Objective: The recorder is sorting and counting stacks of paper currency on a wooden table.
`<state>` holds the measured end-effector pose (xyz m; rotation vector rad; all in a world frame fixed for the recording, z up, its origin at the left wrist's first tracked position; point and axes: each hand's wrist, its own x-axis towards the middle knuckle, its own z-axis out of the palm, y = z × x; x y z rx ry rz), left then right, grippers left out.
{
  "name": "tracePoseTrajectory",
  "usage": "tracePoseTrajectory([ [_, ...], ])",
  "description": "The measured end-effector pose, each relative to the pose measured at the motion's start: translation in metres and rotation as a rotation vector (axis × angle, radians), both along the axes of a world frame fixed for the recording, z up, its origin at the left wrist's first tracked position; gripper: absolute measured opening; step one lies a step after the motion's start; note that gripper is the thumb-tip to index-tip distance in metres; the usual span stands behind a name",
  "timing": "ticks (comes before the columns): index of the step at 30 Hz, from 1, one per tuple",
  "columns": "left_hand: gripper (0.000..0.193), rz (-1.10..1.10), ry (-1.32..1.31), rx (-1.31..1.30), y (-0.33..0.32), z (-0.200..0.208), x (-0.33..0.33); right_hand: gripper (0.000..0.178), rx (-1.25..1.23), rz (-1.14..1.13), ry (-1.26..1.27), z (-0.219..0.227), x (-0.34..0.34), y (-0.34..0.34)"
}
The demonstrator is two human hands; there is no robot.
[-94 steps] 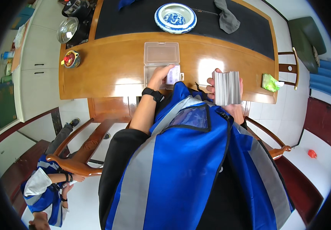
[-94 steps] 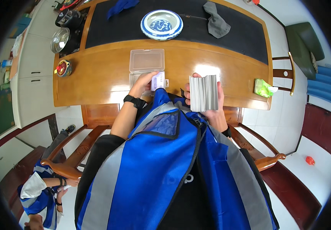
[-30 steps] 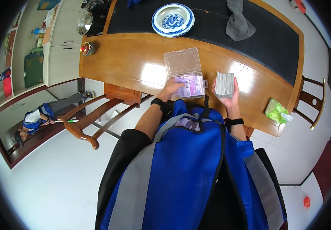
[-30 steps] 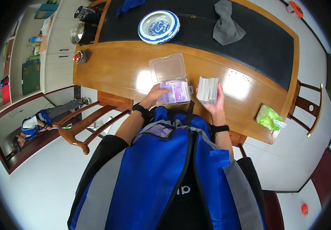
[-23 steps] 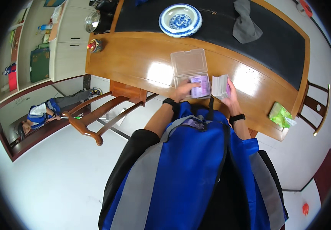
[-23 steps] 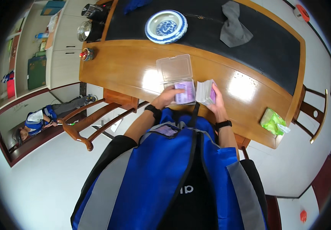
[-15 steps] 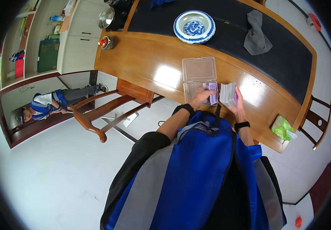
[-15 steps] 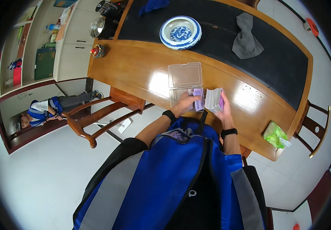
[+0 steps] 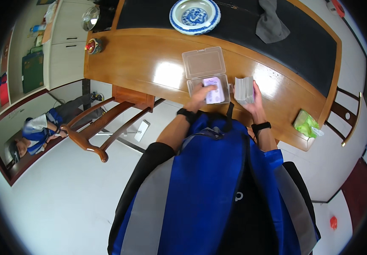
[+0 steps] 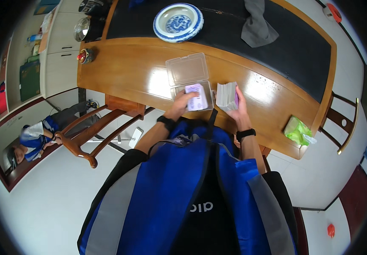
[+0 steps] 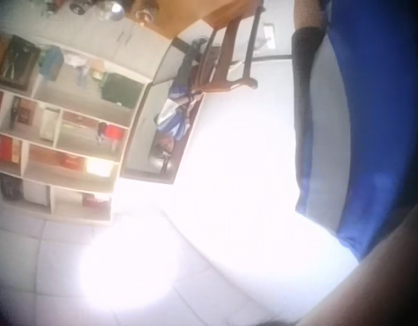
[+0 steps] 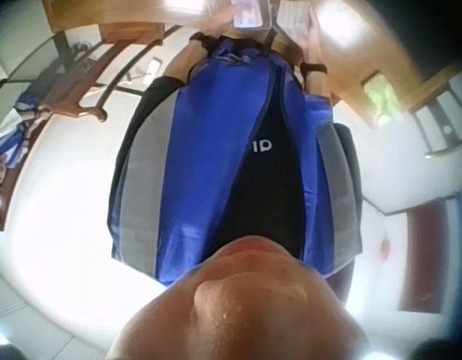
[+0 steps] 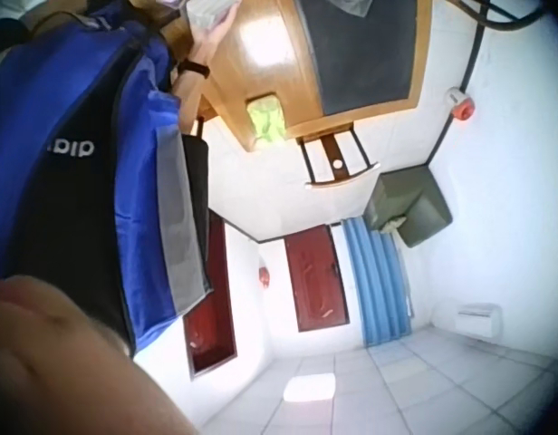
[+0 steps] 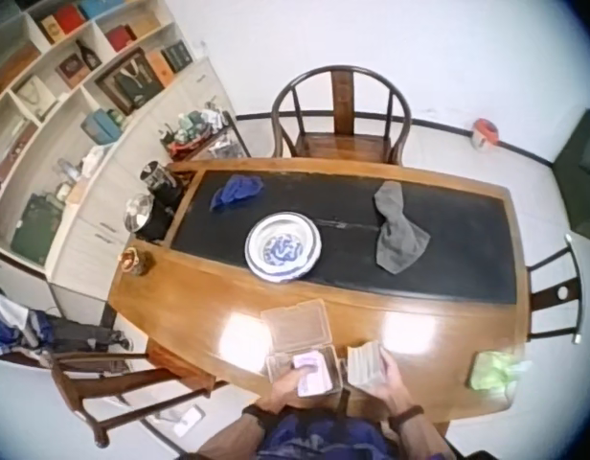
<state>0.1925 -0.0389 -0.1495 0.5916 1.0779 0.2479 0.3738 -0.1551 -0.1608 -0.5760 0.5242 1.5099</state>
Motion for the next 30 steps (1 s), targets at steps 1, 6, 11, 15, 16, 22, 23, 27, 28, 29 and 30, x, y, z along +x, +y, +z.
tracePoseTrajectory([
  [1,0.033,-0.010,-0.008,0.016,0.004,0.008,-0.004,0.057,-0.031,-0.001,-0.006,0.000,0.004,-0.003],
  [6,0.039,0.011,-0.064,0.041,0.041,0.055,-0.045,0.051,0.212,0.029,0.066,0.005,0.013,-0.015],
  [11,0.051,0.006,-0.247,-0.041,0.049,0.113,-0.058,0.063,0.586,0.021,0.053,0.067,0.009,-0.008],
  [15,0.058,-0.497,-0.380,0.003,0.053,0.162,-0.079,0.070,0.731,-0.041,0.144,0.113,-0.016,-0.004],
  [16,0.058,-0.750,-0.452,0.028,0.054,0.184,-0.061,0.071,0.760,-0.075,0.165,0.123,-0.016,-0.010],
  [22,0.045,-1.584,-0.035,0.757,-0.003,0.247,-0.052,0.072,0.782,-0.134,0.107,0.152,-0.043,-0.015],
  [23,0.044,-1.519,-0.053,0.719,-0.002,0.246,-0.053,0.073,0.749,-0.139,0.102,0.156,-0.045,-0.020],
  [27,0.044,-0.980,-0.209,0.404,0.016,0.225,-0.068,0.081,0.772,-0.182,0.121,0.169,-0.065,-0.026],
  [28,0.046,-0.877,-0.175,0.267,0.022,0.222,-0.071,0.086,0.688,-0.189,0.081,0.175,-0.068,-0.026],
  [29,0.047,-0.718,-0.182,0.170,0.024,0.221,-0.067,0.092,0.597,-0.202,0.038,0.182,-0.072,-0.027],
  [30,0.048,-0.607,-0.246,0.074,0.024,0.223,-0.063,0.102,0.556,-0.213,0.024,0.191,-0.076,-0.026],
])
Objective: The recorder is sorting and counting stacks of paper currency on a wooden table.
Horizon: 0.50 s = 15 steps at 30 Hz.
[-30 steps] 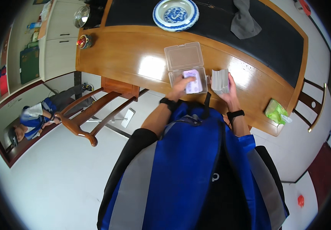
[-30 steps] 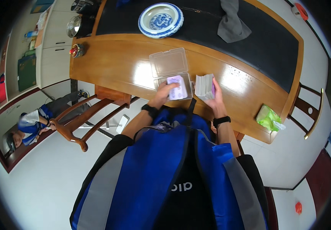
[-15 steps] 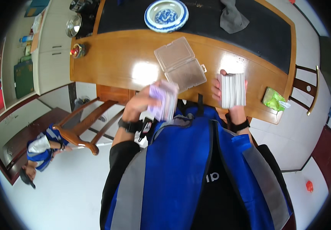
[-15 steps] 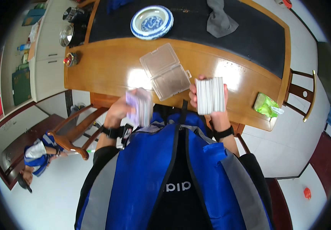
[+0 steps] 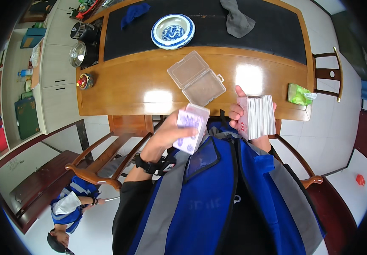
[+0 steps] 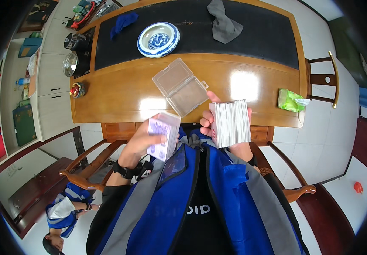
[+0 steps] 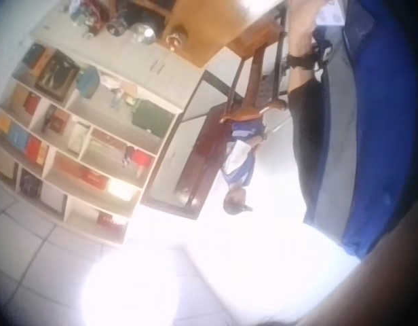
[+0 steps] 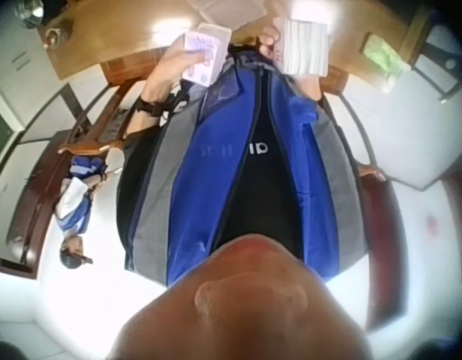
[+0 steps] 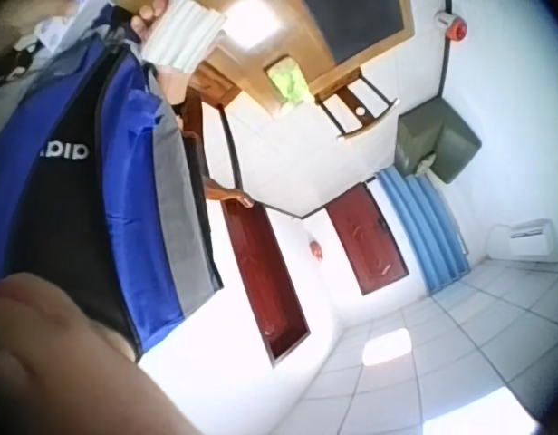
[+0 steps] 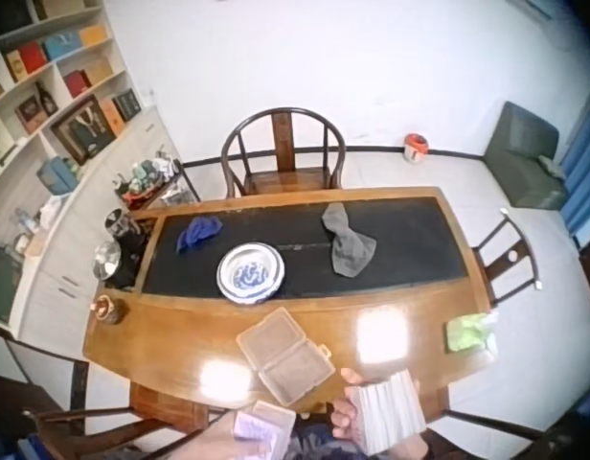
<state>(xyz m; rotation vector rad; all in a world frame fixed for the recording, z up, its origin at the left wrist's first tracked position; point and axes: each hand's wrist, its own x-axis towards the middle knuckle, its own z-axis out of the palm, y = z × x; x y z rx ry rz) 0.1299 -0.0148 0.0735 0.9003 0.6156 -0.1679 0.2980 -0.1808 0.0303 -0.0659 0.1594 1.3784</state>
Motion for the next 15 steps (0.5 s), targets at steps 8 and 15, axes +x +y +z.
tracePoseTrajectory([
  [8,0.045,0.149,-0.080,-0.187,-0.005,0.022,0.024,0.103,-0.031,0.033,-0.008,-0.015,-0.016,-0.015],
  [15,0.041,0.116,0.036,0.289,-0.025,0.030,0.040,0.091,0.178,-0.022,0.062,-0.019,-0.027,-0.005],
])
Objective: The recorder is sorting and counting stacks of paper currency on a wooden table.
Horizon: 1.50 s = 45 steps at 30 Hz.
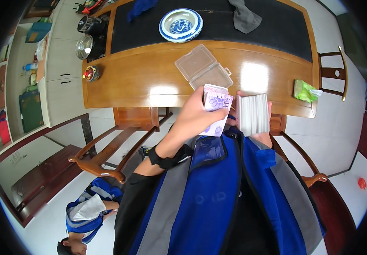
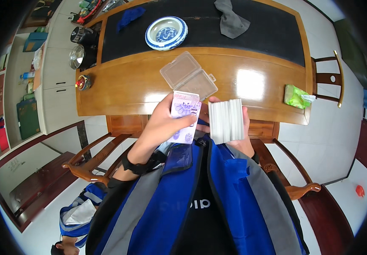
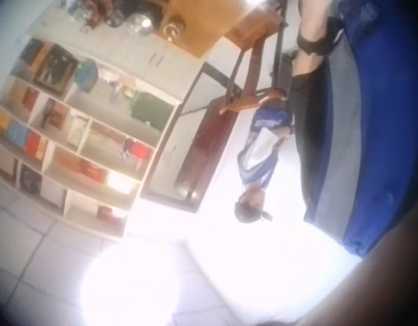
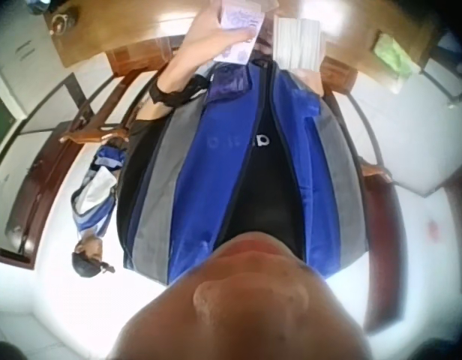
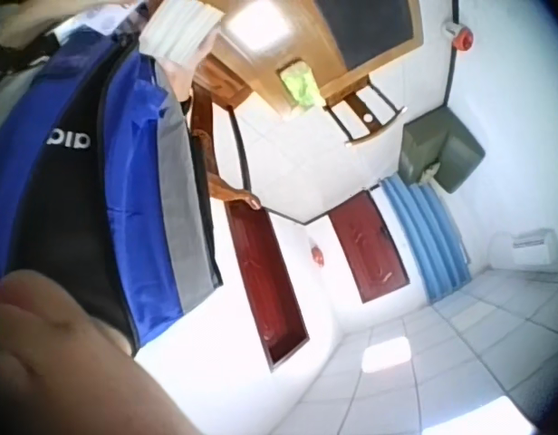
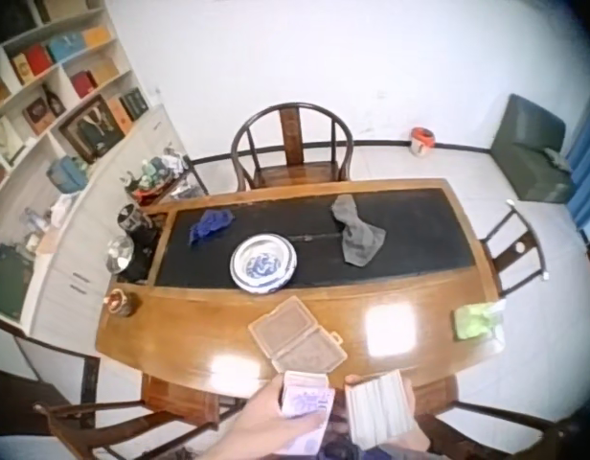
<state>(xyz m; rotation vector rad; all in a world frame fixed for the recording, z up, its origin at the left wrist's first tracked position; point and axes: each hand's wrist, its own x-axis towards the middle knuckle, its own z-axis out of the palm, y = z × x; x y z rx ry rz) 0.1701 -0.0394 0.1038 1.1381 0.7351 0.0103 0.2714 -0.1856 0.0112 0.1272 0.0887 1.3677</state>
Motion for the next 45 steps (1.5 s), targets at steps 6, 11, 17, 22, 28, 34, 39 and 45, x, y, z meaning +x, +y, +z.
tracePoseTrajectory([
  [6,0.041,0.060,0.204,0.544,-0.005,-0.012,0.012,0.085,-0.243,-0.039,-0.144,-0.008,-0.003,0.019],
  [11,0.057,0.005,0.328,0.671,-0.013,0.000,0.019,0.090,-0.174,-0.079,-0.179,-0.005,-0.001,0.032],
  [17,0.054,-0.153,0.235,0.803,-0.016,0.002,0.028,0.093,-0.241,-0.139,-0.181,0.003,0.005,0.032],
  [22,0.052,-0.152,0.147,1.237,-0.013,-0.011,0.030,0.101,-0.208,-0.104,-0.229,0.012,0.009,0.034],
  [28,0.052,-0.122,-0.077,1.250,-0.024,-0.003,0.044,0.105,-0.233,-0.119,-0.273,0.016,0.017,0.026],
  [34,0.046,-0.102,0.075,1.223,-0.010,-0.027,0.028,0.102,-0.242,-0.020,-0.293,0.018,-0.001,0.043],
  [39,0.036,-0.048,-0.025,1.046,-0.016,-0.022,0.040,0.101,-0.275,-0.041,-0.343,0.015,0.010,0.034],
  [45,0.021,-0.141,-0.176,0.937,-0.001,-0.013,0.035,0.103,-0.358,-0.013,-0.325,0.002,0.014,0.021],
])
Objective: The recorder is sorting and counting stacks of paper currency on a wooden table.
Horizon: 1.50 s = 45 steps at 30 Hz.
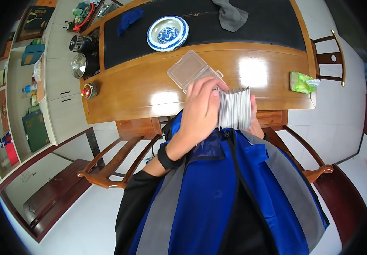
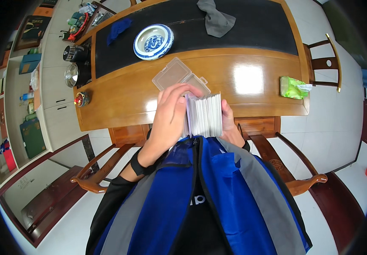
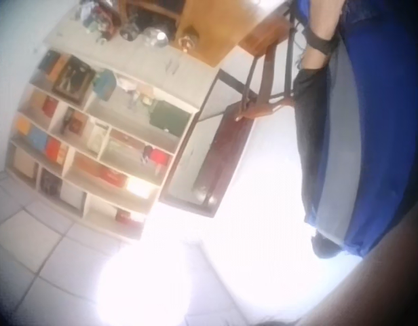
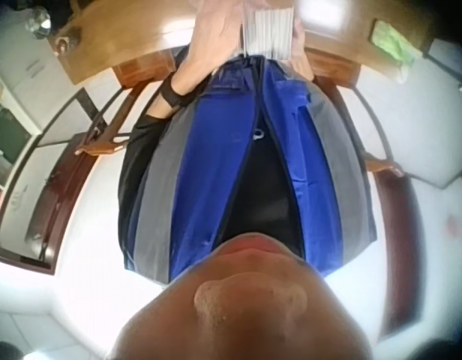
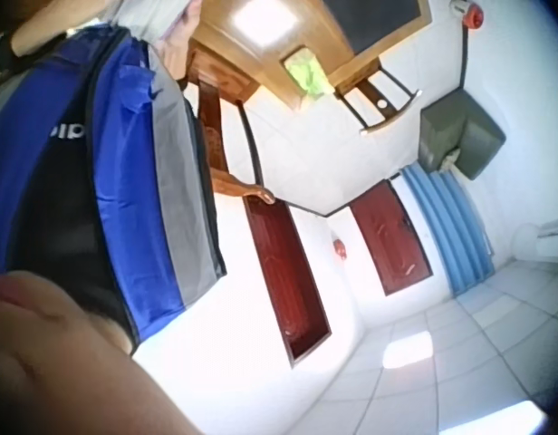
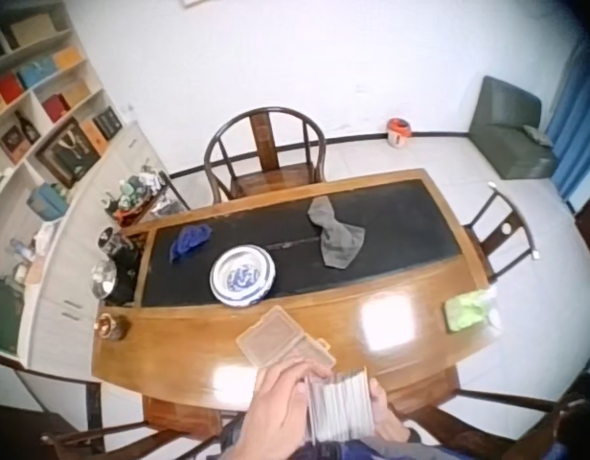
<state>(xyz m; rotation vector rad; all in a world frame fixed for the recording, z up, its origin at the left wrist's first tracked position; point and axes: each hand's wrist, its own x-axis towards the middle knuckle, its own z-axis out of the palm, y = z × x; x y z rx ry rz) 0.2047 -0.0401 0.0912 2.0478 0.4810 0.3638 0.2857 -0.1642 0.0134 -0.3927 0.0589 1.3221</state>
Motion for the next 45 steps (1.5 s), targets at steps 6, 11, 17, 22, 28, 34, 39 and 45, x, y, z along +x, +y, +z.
tracePoseTrajectory([
  [6,0.013,0.161,-0.188,0.014,0.004,-0.016,0.003,0.095,0.087,0.043,0.036,-0.001,-0.004,0.011],
  [11,0.011,0.007,-0.048,0.238,0.009,-0.028,0.000,0.070,0.115,-0.020,0.200,-0.039,-0.009,0.005],
  [17,0.014,0.111,-0.092,0.018,0.010,-0.017,0.002,0.070,0.056,-0.027,0.145,-0.028,-0.008,0.000],
  [22,0.018,0.117,-0.227,-0.569,0.022,-0.035,-0.010,0.072,0.040,-0.048,0.233,-0.040,-0.009,-0.002],
  [28,0.018,0.008,0.035,-0.486,0.020,-0.020,-0.020,0.076,-0.111,-0.014,0.124,-0.025,-0.008,-0.002],
  [34,0.026,-0.120,-0.161,-0.025,0.019,-0.026,-0.049,0.075,0.068,0.228,0.036,-0.042,-0.012,-0.002],
  [39,0.022,-0.086,-0.118,-0.118,0.018,-0.021,-0.042,0.070,0.101,0.162,0.122,-0.042,-0.009,-0.008],
  [45,0.041,-0.372,-0.079,-0.337,0.048,-0.020,-0.044,0.072,0.034,0.129,0.164,-0.030,-0.006,-0.005],
])
